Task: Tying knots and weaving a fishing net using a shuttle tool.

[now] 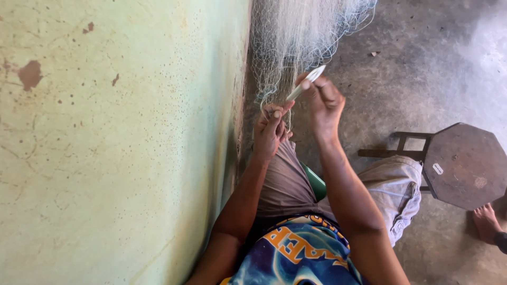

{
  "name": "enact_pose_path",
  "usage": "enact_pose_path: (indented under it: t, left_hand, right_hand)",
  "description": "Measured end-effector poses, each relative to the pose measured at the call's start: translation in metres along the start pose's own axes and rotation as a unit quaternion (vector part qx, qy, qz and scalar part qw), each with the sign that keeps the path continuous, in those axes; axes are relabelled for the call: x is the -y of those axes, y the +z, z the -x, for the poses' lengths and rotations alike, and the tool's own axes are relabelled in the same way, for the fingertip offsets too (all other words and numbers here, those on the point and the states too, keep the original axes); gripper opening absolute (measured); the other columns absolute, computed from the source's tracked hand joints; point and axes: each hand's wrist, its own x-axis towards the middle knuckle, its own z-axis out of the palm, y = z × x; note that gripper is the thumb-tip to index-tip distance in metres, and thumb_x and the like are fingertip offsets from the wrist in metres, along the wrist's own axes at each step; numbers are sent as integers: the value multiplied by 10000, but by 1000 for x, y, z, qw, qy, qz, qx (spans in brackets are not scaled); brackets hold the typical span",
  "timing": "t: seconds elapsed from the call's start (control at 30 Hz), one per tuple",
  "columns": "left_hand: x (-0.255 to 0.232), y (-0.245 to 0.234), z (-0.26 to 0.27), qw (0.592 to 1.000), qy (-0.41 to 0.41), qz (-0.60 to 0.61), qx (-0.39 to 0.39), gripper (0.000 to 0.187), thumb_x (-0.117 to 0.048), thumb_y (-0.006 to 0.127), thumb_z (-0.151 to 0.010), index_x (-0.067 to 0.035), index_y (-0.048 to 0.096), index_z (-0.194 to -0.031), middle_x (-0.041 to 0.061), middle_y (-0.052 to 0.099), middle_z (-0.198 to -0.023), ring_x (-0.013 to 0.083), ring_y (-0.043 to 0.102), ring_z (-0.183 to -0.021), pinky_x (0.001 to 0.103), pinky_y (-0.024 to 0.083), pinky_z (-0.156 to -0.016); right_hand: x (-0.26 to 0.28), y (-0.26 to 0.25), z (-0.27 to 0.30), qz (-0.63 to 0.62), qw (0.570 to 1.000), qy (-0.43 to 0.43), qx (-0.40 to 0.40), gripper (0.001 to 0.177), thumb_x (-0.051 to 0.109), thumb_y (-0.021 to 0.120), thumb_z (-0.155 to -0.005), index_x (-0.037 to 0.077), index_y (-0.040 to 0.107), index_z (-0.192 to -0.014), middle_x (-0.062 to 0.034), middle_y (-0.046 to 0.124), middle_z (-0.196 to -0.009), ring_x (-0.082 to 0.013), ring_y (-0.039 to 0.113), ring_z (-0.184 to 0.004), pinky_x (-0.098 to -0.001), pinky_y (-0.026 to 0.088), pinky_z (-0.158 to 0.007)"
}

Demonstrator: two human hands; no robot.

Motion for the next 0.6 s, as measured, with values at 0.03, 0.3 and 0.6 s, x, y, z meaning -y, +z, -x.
enact_pose_path:
  t: [0.03,0.3,0.6]
  left_hand:
    - [-2,1,0,1000,-1,0,-2,94,-195,551,-1128,-102,558,-1143,278,731,-1238,42,391,-389,207,429,-389]
    - [-11,-3,-2,1000,-14,26,6,126,-207,592,-1115,-86,575,-1080,317,679,-1275,26,403,-344,206,414,-352]
    - [-11,-4,-2,999,-18,36,9,128,-192,590,-1110,-66,579,-1093,295,770,-980,44,370,-327,214,397,-334]
  right_hand:
    - [6,0,-4,0,1000,2,1,139,114,728,-1066,-21,763,-1071,-207,722,-966,-259,701,-927,-413,568,-827]
    - [-19,-26,-1,-318,938,135,10,178,89,592,-1057,-46,595,-1173,-204,634,-917,-283,728,-753,-487,684,-717]
    - [-21,-31,2,48,962,-47,263,332,63,904,-835,26,792,-1145,-124,644,-829,-186,575,-580,-327,440,-481]
